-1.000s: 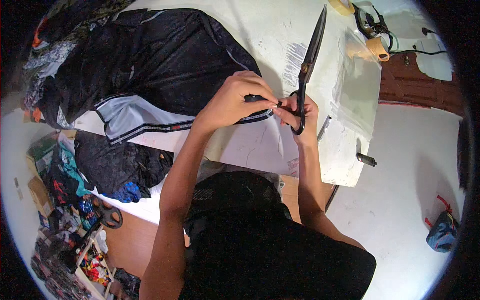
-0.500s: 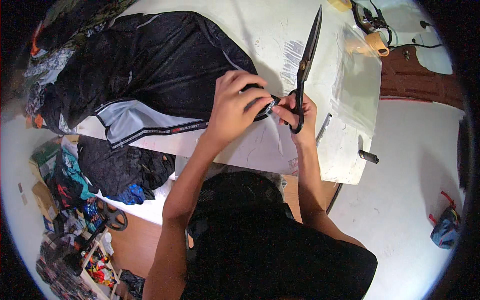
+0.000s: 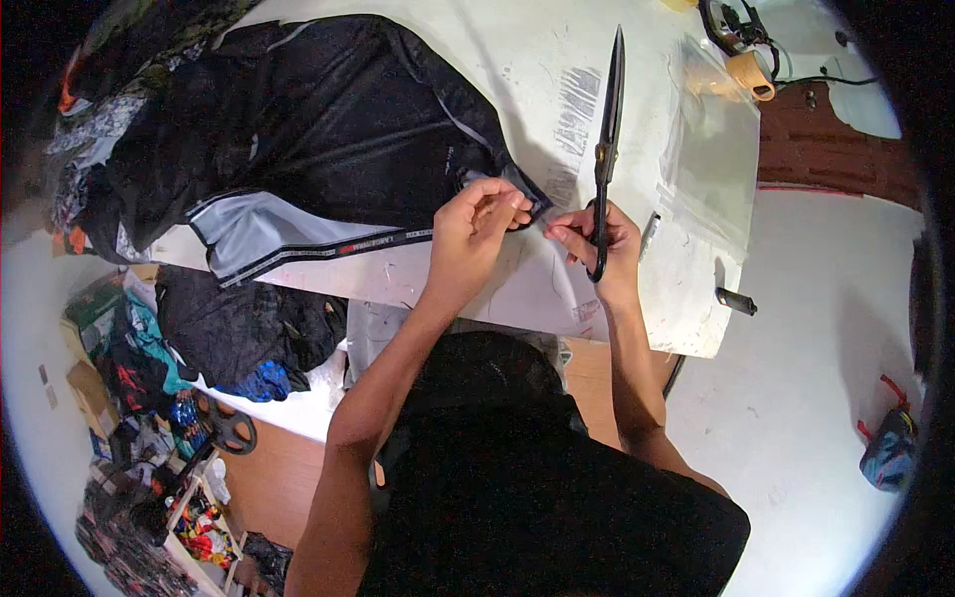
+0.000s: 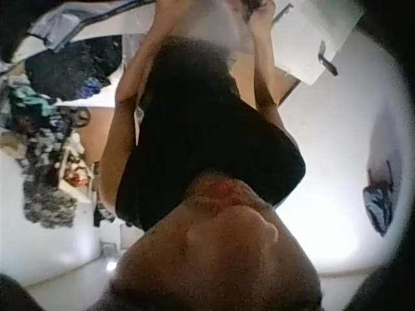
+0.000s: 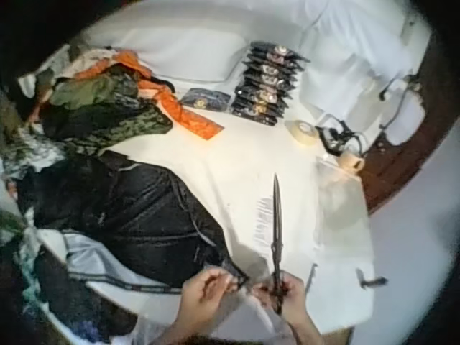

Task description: Trim excess fabric from a garment using scissors and then fold it neatly on the table.

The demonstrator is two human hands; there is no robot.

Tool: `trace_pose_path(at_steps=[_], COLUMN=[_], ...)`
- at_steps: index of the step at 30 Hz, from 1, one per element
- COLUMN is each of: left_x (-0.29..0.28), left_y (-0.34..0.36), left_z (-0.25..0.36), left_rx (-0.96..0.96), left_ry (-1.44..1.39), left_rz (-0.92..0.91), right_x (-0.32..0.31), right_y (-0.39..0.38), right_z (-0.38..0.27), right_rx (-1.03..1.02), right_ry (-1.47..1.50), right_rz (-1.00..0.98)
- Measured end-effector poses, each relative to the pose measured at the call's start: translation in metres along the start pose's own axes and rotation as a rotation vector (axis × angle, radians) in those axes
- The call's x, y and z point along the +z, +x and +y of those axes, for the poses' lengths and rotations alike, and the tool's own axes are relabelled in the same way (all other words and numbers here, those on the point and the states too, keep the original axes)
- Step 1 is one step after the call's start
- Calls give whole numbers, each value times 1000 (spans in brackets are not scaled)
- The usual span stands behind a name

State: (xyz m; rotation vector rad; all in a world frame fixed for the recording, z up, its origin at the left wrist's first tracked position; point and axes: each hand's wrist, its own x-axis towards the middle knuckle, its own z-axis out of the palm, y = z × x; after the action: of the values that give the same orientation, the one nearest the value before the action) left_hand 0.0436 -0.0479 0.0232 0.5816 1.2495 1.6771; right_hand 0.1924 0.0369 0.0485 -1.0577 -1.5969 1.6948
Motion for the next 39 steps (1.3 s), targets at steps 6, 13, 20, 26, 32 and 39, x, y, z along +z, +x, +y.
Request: trace_pose_path(at_steps=[6,13,20,26,32,39], left_x=[0,5,19,28,28,30], left_y=[1,2,12,18,16,14], left_z=[-17,-35,-41,-48,-53,-53], left_rx=[-31,-108,-52,-116,-40,-59], left_ry=[-69,-275,-69,-183,-209,-173], left_rz=[-29,-21,-84,-34,-18,-7], right_x=[-33,-74,-99,-106,-99,-90], right_y=[-29,-81,-106,-101,-86,-80], right_z=[-7,-14,-39,-32,-19,-26], right_rx=[217,245,418,525,521,499], right_ry=[-50,-72,-43,-176,-244,-244], right_rz=[-29,-211,-304,-276,-237,-218])
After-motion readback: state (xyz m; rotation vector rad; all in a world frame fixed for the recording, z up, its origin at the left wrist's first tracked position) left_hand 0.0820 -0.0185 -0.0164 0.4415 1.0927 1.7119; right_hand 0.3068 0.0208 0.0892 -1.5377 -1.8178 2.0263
